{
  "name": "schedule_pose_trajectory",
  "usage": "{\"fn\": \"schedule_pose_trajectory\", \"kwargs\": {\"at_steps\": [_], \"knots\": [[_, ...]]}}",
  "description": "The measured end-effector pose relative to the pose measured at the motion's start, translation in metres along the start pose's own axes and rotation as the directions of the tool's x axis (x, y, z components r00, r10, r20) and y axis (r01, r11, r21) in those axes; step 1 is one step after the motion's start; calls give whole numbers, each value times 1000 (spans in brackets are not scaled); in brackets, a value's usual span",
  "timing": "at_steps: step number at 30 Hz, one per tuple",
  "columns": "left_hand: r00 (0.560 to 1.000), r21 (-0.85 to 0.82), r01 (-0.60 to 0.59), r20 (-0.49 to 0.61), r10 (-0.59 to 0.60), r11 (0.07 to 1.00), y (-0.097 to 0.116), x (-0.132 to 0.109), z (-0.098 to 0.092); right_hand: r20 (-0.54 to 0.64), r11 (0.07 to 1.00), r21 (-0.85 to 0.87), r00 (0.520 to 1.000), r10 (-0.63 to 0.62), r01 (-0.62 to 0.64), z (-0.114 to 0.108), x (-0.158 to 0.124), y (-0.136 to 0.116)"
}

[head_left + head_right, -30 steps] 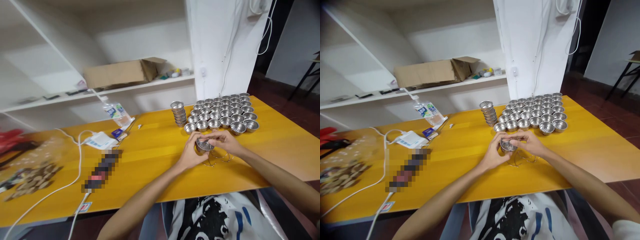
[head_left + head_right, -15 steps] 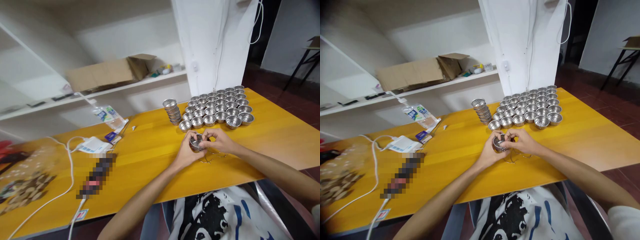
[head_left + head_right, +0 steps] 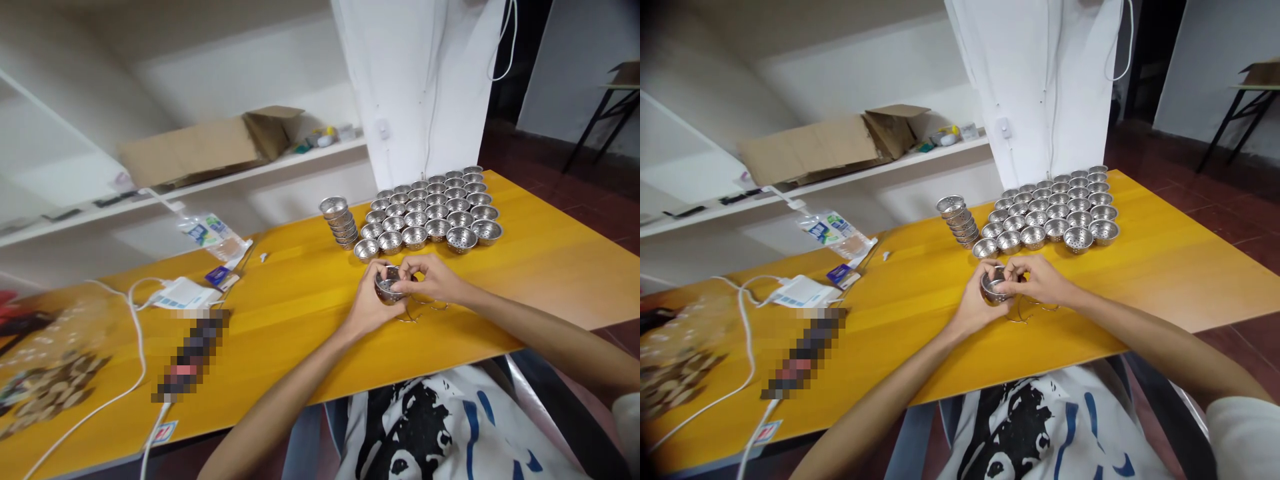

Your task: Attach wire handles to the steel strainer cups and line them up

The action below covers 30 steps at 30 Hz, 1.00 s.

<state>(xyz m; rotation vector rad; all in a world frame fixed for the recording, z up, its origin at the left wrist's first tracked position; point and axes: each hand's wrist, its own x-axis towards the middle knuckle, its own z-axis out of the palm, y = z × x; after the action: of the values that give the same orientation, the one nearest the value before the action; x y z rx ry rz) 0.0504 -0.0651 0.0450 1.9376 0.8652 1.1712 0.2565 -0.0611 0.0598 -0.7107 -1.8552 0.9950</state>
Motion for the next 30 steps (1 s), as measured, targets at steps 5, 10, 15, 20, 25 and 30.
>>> {"fn": "schedule_pose_trajectory", "kwargs": {"at_steps": [5,10,15,20,25,30], "knots": [[1000,-40,-8,26,9,999,0,0,-1,52,1000,25,999,15,-16,-1,2,-1],[1000,-64,-19,-16,18,998,-3,1,-1,-107,999,21,994,-32,35,6,1,-1],[992,2,-102,-71,101,995,-8,2,-5,-279,997,-22,957,-82,79,3,1,-1],[982,168,-153,-89,170,974,-12,1,-5,-228,979,-39,956,185,-199,-9,4,5],[986,129,-164,19,163,978,-13,-2,2,-188,897,-343,956,227,-281,-29,7,3],[992,62,-122,22,121,991,-26,-2,3,-262,558,-786,961,88,-265,-72,11,9]]}}
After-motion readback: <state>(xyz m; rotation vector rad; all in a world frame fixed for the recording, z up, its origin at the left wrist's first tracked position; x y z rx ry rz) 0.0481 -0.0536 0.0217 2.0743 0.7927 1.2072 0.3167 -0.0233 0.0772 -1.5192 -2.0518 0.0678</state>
